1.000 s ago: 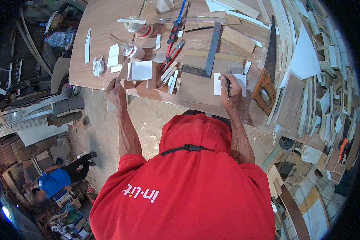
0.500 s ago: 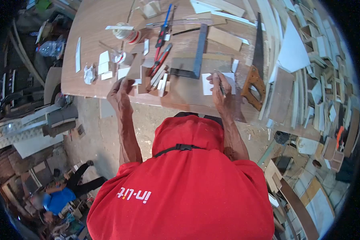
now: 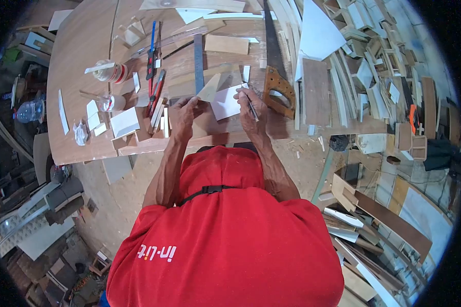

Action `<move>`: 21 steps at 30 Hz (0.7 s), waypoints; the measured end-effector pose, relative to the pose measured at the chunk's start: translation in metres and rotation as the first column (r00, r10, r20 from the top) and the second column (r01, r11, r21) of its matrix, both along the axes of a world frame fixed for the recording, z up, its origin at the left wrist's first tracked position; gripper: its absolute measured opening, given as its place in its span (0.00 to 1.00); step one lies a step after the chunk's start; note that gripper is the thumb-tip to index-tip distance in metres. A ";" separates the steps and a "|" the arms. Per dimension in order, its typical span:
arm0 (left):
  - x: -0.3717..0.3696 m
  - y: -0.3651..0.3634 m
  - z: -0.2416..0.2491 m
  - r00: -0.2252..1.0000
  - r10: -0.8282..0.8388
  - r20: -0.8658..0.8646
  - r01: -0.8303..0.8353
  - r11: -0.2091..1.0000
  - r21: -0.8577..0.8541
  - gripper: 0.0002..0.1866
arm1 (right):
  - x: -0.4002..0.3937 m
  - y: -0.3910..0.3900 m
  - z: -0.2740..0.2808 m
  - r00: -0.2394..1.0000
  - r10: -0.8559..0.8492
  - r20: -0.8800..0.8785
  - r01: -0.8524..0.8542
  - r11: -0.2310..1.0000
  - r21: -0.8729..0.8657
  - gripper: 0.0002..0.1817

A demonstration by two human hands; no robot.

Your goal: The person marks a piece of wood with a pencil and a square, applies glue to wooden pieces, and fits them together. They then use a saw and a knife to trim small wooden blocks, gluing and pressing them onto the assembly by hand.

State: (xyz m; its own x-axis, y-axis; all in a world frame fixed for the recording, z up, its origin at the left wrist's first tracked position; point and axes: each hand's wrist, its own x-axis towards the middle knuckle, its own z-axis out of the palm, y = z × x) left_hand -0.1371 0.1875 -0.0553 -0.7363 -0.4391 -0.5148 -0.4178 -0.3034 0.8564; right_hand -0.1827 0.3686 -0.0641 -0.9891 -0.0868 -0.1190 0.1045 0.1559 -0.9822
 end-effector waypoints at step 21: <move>-0.004 0.026 -0.017 0.991 -0.126 0.043 0.128 0.991 -0.030 0.10 | -0.012 0.005 -0.003 0.840 0.369 -0.396 -0.100 0.825 0.556 0.19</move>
State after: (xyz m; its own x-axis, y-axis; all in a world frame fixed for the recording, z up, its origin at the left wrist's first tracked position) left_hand -0.1416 0.2139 -0.0727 -0.7658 -0.3600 -0.5328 -0.4862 -0.2182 0.8462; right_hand -0.1948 0.3737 -0.0672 -0.8860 -0.3861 0.2568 -0.4508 0.5873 -0.6722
